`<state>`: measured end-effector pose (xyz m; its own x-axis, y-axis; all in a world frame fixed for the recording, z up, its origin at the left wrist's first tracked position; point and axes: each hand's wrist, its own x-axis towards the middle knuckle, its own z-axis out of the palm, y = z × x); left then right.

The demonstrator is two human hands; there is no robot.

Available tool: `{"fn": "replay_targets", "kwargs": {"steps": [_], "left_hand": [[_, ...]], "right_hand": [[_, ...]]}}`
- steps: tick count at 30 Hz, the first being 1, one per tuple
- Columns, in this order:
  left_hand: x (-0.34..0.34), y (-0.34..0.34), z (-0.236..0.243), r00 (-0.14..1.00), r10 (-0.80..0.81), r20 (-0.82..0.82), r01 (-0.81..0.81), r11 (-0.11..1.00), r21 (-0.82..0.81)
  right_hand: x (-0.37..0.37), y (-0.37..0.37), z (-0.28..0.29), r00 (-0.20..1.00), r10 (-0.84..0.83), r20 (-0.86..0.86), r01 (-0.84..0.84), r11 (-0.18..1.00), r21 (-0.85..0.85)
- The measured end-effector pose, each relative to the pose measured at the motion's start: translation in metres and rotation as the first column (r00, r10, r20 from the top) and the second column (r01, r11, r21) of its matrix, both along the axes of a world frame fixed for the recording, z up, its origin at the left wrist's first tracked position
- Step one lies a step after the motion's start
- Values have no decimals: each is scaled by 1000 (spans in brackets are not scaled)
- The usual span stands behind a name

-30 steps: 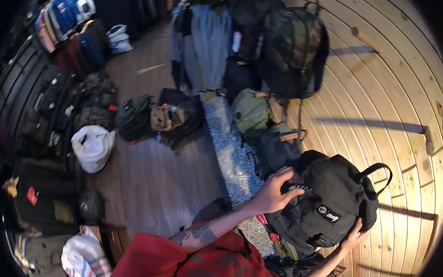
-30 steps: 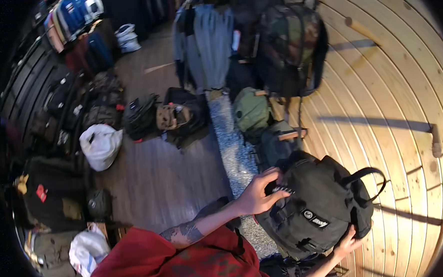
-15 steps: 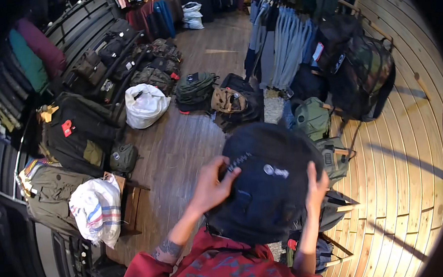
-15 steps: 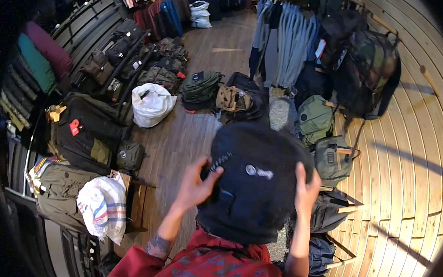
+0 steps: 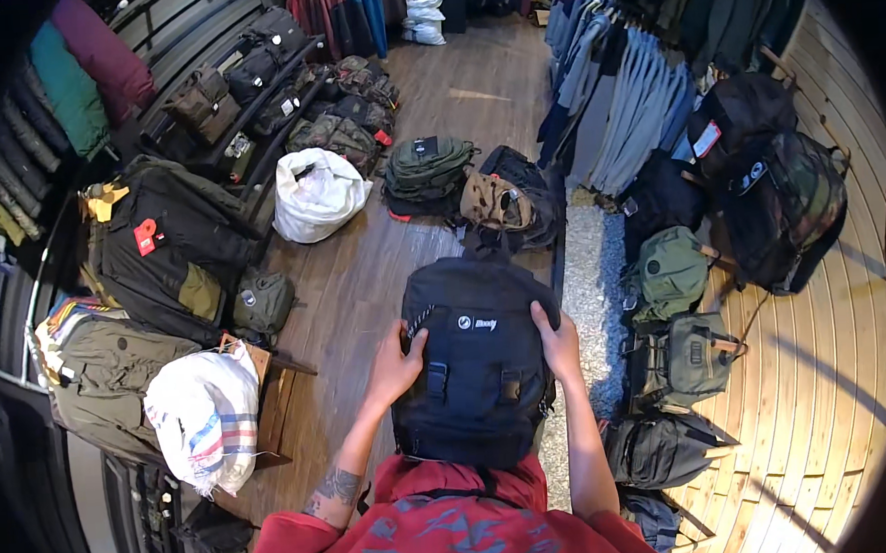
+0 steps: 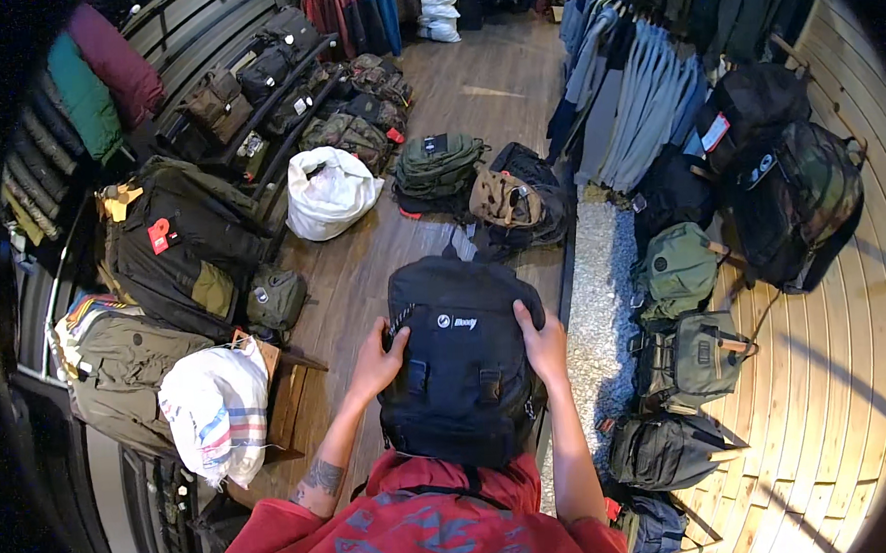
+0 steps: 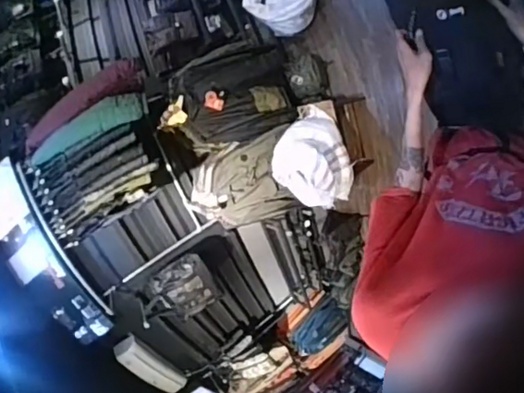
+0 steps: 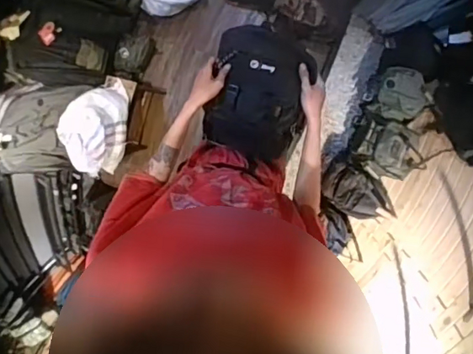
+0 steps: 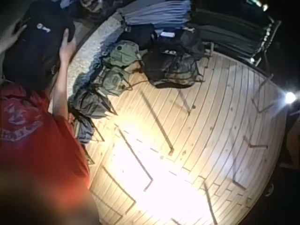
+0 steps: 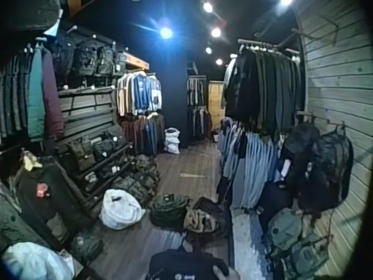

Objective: Cleaning the exterior of various backpacks using a handheld brush.

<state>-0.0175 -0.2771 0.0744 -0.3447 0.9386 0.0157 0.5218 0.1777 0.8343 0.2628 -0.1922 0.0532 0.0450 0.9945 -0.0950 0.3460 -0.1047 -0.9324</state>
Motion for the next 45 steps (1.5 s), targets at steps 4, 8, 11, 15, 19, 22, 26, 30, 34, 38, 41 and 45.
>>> {"fn": "replay_targets", "kwargs": {"steps": [4, 8, 11, 15, 19, 22, 26, 30, 34, 38, 41, 45], "left_hand": [[-22, 37, 11, 999, 2, -32, -2, 1000, -5], [-50, 81, -13, 996, 48, -77, -49, 999, -23], [-67, 125, -26, 993, 114, -12, -114, 986, -120], [-84, 207, -59, 982, 182, -58, -189, 972, -141], [-109, 295, -97, 986, 155, -57, -164, 961, -223], [-116, 363, -133, 992, 117, -47, -125, 941, -315], [-109, 452, -163, 989, 102, -105, -128, 950, -284], [-84, 524, -183, 988, 24, -151, -74, 937, -342], [-74, 580, -222, 997, -23, -75, -14, 888, -460], [-73, 629, -256, 1000, -19, 12, 23, 851, -524], [-88, 644, -266, 997, 80, 23, -51, 808, -586], [-88, 660, -276, 979, 189, 77, -108, 800, -590]], "right_hand": [[-29, 46, -3, 999, 19, -32, -18, 1000, 8], [-61, 98, -19, 990, 68, -120, -72, 997, -31], [-79, 147, -49, 980, 90, -175, -101, 993, -57], [-80, 212, -120, 969, 138, -205, -178, 965, -192], [-83, 282, -177, 945, 80, -316, -214, 883, -417], [-83, 349, -206, 952, 148, -267, -241, 901, -361], [-66, 429, -268, 953, 171, -251, -258, 891, -373], [-37, 506, -301, 968, 151, -202, -251, 673, -696], [-24, 569, -402, 991, 118, -67, -135, 829, -542], [8, 622, -556, 994, 59, 87, -19, 918, -397], [-21, 666, -627, 986, 6, 167, 62, 915, -398], [-30, 703, -698, 870, 88, 486, 183, 856, -483]]}}
